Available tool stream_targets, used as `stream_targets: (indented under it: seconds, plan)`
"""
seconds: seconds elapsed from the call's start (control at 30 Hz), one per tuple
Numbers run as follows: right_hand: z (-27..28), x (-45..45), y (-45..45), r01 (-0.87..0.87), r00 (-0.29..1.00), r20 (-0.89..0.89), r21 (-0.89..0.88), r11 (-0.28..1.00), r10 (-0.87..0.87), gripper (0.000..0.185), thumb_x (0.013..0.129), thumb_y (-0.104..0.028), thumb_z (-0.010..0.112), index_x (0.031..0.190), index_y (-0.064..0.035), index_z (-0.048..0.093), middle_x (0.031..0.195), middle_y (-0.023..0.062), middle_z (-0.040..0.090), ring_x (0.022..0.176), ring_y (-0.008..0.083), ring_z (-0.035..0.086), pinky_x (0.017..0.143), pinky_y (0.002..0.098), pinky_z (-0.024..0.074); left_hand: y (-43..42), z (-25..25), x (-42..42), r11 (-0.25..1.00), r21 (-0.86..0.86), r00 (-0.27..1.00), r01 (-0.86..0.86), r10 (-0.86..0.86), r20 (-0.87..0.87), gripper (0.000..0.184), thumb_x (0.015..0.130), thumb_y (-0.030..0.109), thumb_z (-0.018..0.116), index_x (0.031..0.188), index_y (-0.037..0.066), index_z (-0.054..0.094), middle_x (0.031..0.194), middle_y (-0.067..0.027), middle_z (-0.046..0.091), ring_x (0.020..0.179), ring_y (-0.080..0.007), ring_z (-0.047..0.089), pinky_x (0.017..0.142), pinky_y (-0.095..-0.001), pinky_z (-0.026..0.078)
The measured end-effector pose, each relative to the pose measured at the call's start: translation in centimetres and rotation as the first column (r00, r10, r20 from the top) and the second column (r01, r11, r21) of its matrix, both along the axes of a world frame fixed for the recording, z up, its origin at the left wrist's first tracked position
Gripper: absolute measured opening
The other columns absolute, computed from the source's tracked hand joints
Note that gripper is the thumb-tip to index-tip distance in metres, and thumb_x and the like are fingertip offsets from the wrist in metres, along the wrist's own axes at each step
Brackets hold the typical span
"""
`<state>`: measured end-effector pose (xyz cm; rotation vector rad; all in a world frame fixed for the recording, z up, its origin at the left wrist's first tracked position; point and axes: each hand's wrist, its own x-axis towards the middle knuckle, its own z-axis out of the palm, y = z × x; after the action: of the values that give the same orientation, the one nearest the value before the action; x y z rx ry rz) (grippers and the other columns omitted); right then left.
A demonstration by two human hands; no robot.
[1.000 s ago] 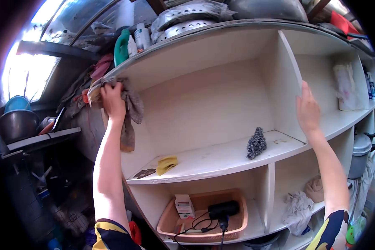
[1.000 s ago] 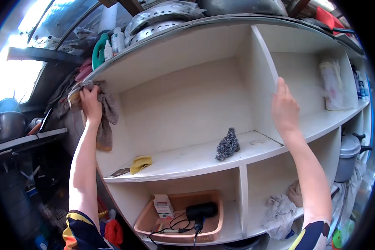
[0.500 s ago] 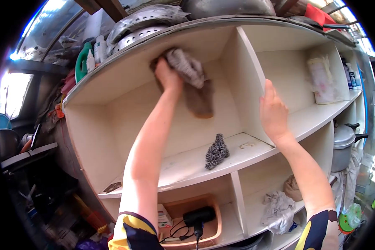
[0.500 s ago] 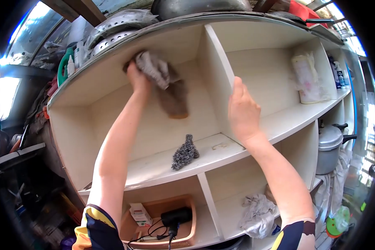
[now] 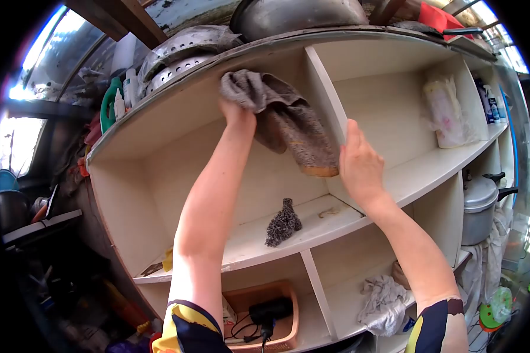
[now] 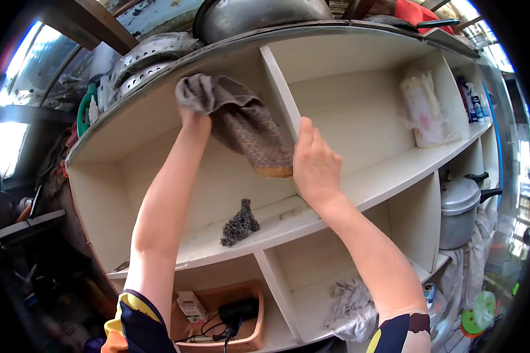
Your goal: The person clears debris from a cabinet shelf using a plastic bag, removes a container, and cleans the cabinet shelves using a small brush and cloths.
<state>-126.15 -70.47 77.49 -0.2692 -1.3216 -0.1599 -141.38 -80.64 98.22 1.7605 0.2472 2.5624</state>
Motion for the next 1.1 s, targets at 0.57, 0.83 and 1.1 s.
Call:
stream_targets:
  seconds: [0.57, 0.83, 1.1]
  plan:
    - [0.0, 0.5, -0.9, -0.034, 0.996, 0.074, -0.119, 0.992, 0.043, 0.042, 0.086, -0.006, 0.052, 0.125, 0.0004, 0.036, 0.101, 0.0149, 0.059, 0.085, 0.0354, 0.062, 0.064, 0.0469, 0.0492, 7.3, -3.3, 5.0, 0.054, 0.559, 0.028, -0.827, 0.998, -0.056, 0.022, 0.074, -0.004, 0.057, 0.095, 0.002, 0.052, 0.105, -0.0224, 0.051, 0.094, -0.0442, 0.054, 0.077, -0.0456, 0.046]
    - [-0.1, -0.1, -0.2, 0.003, 0.999, 0.035, -0.048, 0.999, -0.002, 0.046, 0.085, -0.004, 0.054, 0.127, 0.0016, 0.035, 0.105, 0.0161, 0.06, 0.086, 0.0361, 0.062, 0.066, 0.0458, 0.0497, 7.6, -4.4, -2.6, -0.182, 0.501, -0.439, -0.846, 0.772, -0.46, 0.04, 0.064, -0.01, 0.059, 0.102, 0.001, 0.054, 0.122, -0.0186, 0.047, 0.1, -0.0413, 0.054, 0.082, -0.0451, 0.048]
    - [-0.2, -0.2, -0.2, -0.011, 0.997, 0.072, -0.089, 0.996, 0.018, 0.047, 0.085, -0.003, 0.054, 0.128, 0.0015, 0.035, 0.105, 0.0176, 0.06, 0.087, 0.0371, 0.062, 0.067, 0.0461, 0.0495, 7.8, -5.1, -10.4, -0.472, 0.65, -0.798, -0.595, 0.444, -0.407, 0.048, 0.072, 0.025, 0.065, 0.119, 0.017, 0.057, 0.128, -0.0066, 0.049, 0.12, -0.0283, 0.043, 0.103, -0.0441, 0.032]
